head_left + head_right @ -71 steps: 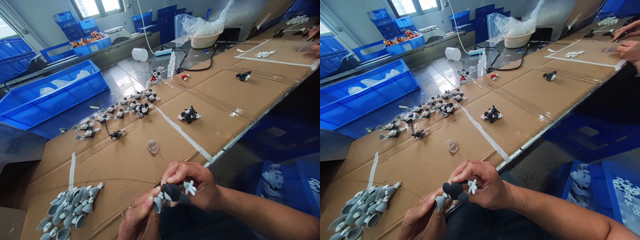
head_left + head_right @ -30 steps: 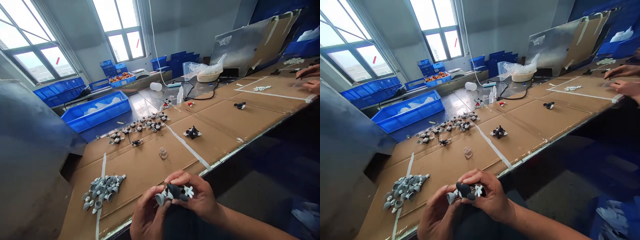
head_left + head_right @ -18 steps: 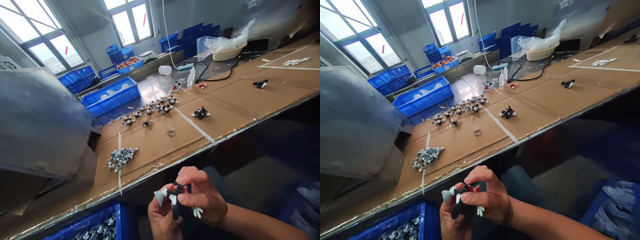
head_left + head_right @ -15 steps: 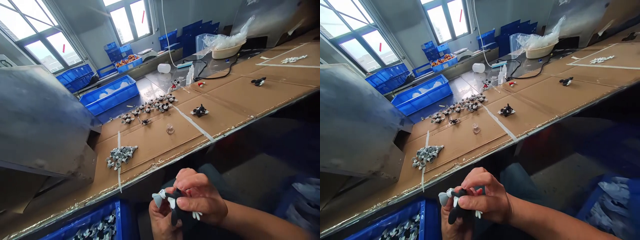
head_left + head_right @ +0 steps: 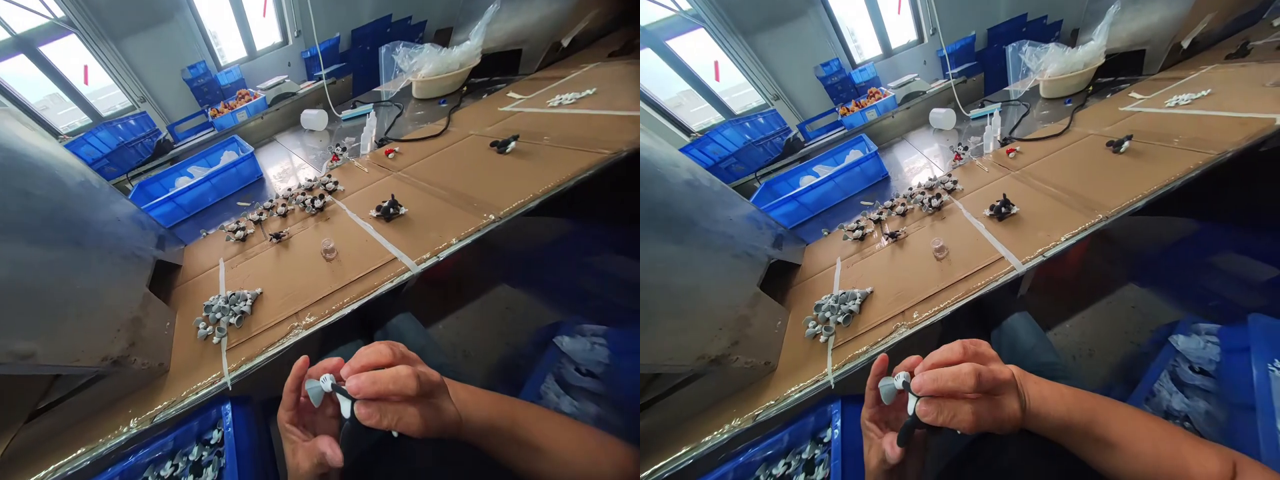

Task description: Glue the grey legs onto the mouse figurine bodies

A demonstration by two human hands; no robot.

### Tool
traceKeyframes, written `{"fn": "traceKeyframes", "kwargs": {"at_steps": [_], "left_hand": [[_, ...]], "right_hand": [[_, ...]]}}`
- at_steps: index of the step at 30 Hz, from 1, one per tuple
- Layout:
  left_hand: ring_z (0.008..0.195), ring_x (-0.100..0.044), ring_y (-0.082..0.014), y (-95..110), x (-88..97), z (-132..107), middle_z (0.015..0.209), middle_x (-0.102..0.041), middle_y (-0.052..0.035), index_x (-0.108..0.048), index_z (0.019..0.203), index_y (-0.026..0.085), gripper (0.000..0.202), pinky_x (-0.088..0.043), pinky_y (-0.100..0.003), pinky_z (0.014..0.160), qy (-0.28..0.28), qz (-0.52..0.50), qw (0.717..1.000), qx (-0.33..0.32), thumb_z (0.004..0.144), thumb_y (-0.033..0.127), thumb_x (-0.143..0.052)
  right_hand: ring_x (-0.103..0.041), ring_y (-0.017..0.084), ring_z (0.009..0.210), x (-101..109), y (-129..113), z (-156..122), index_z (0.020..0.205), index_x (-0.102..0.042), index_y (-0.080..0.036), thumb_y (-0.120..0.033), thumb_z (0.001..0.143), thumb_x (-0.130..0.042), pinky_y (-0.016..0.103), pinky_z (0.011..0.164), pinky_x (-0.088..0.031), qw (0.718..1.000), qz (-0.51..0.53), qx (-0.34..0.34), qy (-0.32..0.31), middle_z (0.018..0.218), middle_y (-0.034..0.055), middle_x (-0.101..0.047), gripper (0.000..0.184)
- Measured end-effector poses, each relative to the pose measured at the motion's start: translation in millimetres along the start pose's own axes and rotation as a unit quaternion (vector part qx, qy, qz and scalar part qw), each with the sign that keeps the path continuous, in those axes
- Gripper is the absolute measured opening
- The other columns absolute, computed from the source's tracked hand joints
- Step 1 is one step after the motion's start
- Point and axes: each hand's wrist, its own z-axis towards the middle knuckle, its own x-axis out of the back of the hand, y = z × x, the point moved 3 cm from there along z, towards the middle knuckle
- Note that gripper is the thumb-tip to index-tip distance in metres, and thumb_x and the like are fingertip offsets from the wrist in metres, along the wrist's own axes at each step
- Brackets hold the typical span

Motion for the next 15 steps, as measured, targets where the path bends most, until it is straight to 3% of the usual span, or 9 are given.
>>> {"fn": "traceKeyframes", "kwargs": {"at_steps": [2, 6, 10, 15], "left_hand": [[0.093, -0.077, -0.0177, 4, 4.9, 3, 0.110, -0.081, -0.0027, -0.076, 0.116, 0.036, 0.056, -0.059, -0.025, 0.088, -0.021, 0.023, 0.999, -0.019, 0.064, 0.041, -0.095], [0.087, -0.078, -0.0182, 6, 10.4, 14, 0.097, -0.082, -0.0047, -0.081, 0.104, 0.029, 0.035, -0.060, -0.022, 0.081, -0.078, 0.063, 0.994, -0.052, 0.071, 0.039, -0.090], [0.084, -0.078, -0.0176, 5, 11.8, 21, 0.093, -0.082, -0.0049, -0.081, 0.103, 0.027, 0.028, -0.060, -0.018, 0.075, -0.099, 0.094, 0.988, -0.078, 0.077, 0.037, -0.086], [0.085, -0.078, -0.0192, 3, 15.3, 21, 0.094, -0.082, -0.0059, -0.080, 0.108, 0.028, 0.032, -0.062, -0.023, 0.078, -0.094, 0.141, 0.981, -0.098, 0.077, 0.033, -0.087]], "right_hand": [[-0.076, 0.019, 0.100, 1, 0, -3, 0.111, -0.071, -0.016, -0.008, 0.089, -0.072, 0.023, 0.089, -0.067, 0.999, -0.019, 0.030, -0.012, 0.087, 0.0067, -0.079, 0.023], [-0.078, 0.017, 0.092, 3, 1, -5, 0.091, -0.074, -0.020, -0.010, 0.088, -0.073, 0.021, 0.094, -0.066, 0.996, -0.041, 0.069, -0.026, 0.078, 0.0014, -0.079, 0.010], [-0.078, 0.017, 0.092, 3, 4, -7, 0.086, -0.076, -0.021, -0.010, 0.085, -0.076, 0.021, 0.095, -0.065, 0.995, -0.058, 0.074, -0.027, 0.080, 0.0006, -0.080, 0.010], [-0.078, 0.016, 0.092, 10, 8, -4, 0.082, -0.075, -0.022, -0.010, 0.088, -0.074, 0.021, 0.093, -0.065, 0.992, -0.075, 0.097, -0.040, 0.081, 0.0006, -0.079, 0.013]]}}
